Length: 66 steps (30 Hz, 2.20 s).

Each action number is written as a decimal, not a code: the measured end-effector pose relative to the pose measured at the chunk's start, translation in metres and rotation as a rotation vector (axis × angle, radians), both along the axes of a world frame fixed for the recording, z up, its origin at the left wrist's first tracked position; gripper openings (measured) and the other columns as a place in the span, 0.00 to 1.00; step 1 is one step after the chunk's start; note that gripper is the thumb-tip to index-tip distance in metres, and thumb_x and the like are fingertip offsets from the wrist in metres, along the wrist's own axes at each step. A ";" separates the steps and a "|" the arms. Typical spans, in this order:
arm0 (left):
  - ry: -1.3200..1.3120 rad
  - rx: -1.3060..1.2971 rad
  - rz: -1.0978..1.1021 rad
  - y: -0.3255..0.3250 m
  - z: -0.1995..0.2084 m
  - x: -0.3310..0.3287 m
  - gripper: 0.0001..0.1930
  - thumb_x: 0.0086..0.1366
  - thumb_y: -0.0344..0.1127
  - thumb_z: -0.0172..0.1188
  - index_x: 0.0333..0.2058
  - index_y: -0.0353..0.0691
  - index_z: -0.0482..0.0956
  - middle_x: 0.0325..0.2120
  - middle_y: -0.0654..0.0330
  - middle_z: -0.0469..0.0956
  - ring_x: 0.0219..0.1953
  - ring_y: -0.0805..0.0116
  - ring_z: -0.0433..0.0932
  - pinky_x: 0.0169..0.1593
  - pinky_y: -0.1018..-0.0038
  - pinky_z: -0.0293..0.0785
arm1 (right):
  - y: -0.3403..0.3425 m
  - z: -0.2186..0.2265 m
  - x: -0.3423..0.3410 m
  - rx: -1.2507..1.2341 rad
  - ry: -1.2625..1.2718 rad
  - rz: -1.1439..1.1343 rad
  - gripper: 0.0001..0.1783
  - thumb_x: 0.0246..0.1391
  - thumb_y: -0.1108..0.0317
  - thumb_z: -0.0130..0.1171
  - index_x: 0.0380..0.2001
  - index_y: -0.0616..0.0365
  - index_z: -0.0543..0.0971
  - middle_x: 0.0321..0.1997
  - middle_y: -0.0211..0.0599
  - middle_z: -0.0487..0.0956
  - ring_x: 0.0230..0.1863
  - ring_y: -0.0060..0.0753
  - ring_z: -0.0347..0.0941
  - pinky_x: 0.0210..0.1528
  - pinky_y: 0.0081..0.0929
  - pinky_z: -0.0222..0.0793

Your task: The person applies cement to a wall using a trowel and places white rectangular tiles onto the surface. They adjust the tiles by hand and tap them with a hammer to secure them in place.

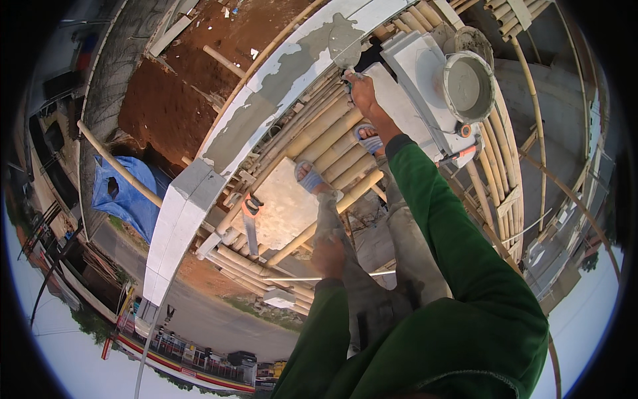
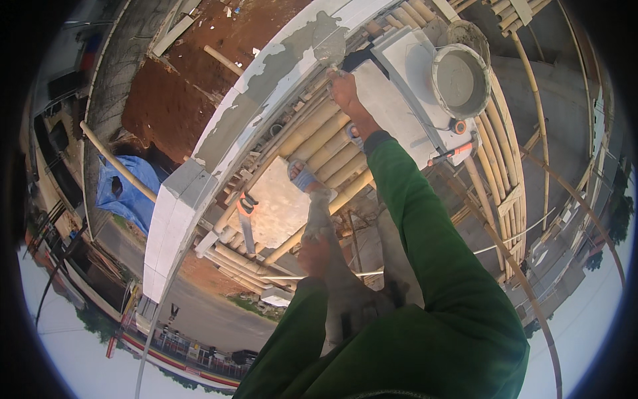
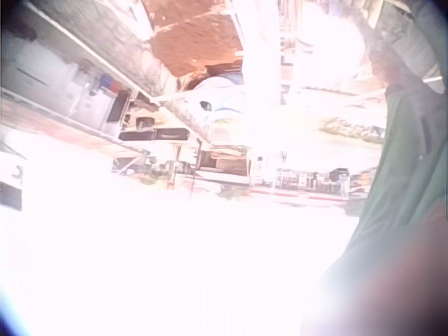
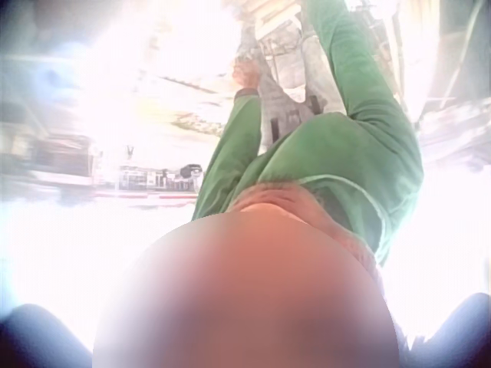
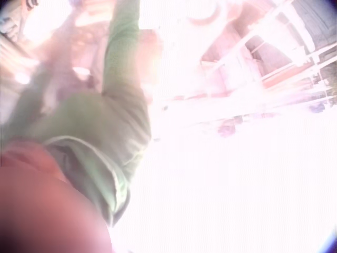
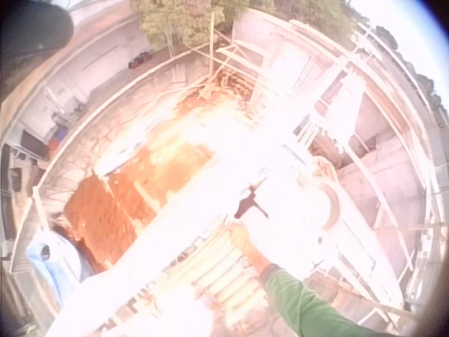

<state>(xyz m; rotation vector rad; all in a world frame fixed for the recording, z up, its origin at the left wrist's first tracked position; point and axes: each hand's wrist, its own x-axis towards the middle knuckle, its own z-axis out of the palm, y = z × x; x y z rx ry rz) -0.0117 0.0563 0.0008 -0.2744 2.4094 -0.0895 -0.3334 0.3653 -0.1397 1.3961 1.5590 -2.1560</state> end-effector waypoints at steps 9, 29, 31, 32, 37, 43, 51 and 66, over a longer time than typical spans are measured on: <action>-0.092 0.025 -0.045 0.006 -0.004 -0.009 0.29 0.69 0.61 0.52 0.47 0.40 0.84 0.33 0.48 0.86 0.36 0.45 0.87 0.41 0.52 0.83 | -0.113 -0.010 0.128 -0.090 -0.121 0.081 0.18 0.70 0.54 0.57 0.31 0.56 0.71 0.18 0.26 0.69 0.14 0.20 0.64 0.14 0.27 0.56; -0.206 -0.071 0.047 0.052 0.009 -0.032 0.30 0.66 0.60 0.56 0.52 0.40 0.82 0.41 0.40 0.86 0.45 0.39 0.85 0.50 0.48 0.80 | 0.302 0.068 0.220 1.118 -0.716 0.511 0.23 0.61 0.55 0.59 0.44 0.68 0.79 0.39 0.67 0.83 0.46 0.67 0.82 0.49 0.54 0.77; -0.206 -0.066 0.008 0.052 0.008 -0.029 0.29 0.65 0.59 0.56 0.52 0.40 0.82 0.40 0.39 0.86 0.43 0.38 0.85 0.48 0.47 0.81 | 0.309 0.043 0.207 1.029 -0.541 0.502 0.22 0.60 0.55 0.60 0.37 0.69 0.79 0.33 0.62 0.83 0.37 0.62 0.83 0.39 0.51 0.78; -0.226 -0.059 0.018 0.052 0.007 -0.028 0.29 0.65 0.59 0.56 0.53 0.40 0.82 0.40 0.40 0.85 0.44 0.38 0.85 0.48 0.47 0.81 | 0.312 0.040 0.206 0.918 -0.485 0.529 0.22 0.60 0.55 0.60 0.34 0.69 0.79 0.30 0.60 0.83 0.32 0.60 0.83 0.35 0.49 0.78; -0.200 -0.065 0.029 0.053 0.001 -0.022 0.32 0.66 0.61 0.56 0.54 0.39 0.81 0.39 0.39 0.85 0.45 0.39 0.85 0.49 0.49 0.81 | 0.296 0.063 0.230 0.386 -0.453 -0.071 0.23 0.63 0.53 0.63 0.21 0.58 0.74 0.15 0.29 0.68 0.12 0.26 0.62 0.14 0.31 0.56; -0.188 -0.101 -0.014 0.046 -0.006 -0.010 0.31 0.66 0.60 0.56 0.54 0.39 0.81 0.36 0.40 0.85 0.42 0.42 0.86 0.47 0.51 0.82 | 0.288 0.085 0.254 0.319 -0.362 -0.264 0.21 0.63 0.52 0.65 0.23 0.54 0.74 0.14 0.20 0.64 0.11 0.16 0.55 0.13 0.25 0.50; -0.019 -0.104 -0.043 0.036 -0.011 0.007 0.32 0.64 0.64 0.58 0.44 0.36 0.82 0.29 0.47 0.84 0.33 0.46 0.86 0.39 0.52 0.81 | 0.280 0.127 0.238 0.247 -0.114 -0.062 0.16 0.65 0.57 0.67 0.27 0.48 0.75 0.15 0.12 0.61 0.12 0.09 0.50 0.14 0.19 0.44; 0.234 -0.145 0.049 0.021 -0.014 0.019 0.30 0.62 0.65 0.61 0.43 0.40 0.83 0.25 0.48 0.81 0.26 0.48 0.82 0.35 0.52 0.76 | 0.129 0.042 -0.030 1.107 0.218 1.262 0.26 0.61 0.46 0.60 0.48 0.60 0.80 0.33 0.52 0.83 0.39 0.58 0.81 0.44 0.50 0.75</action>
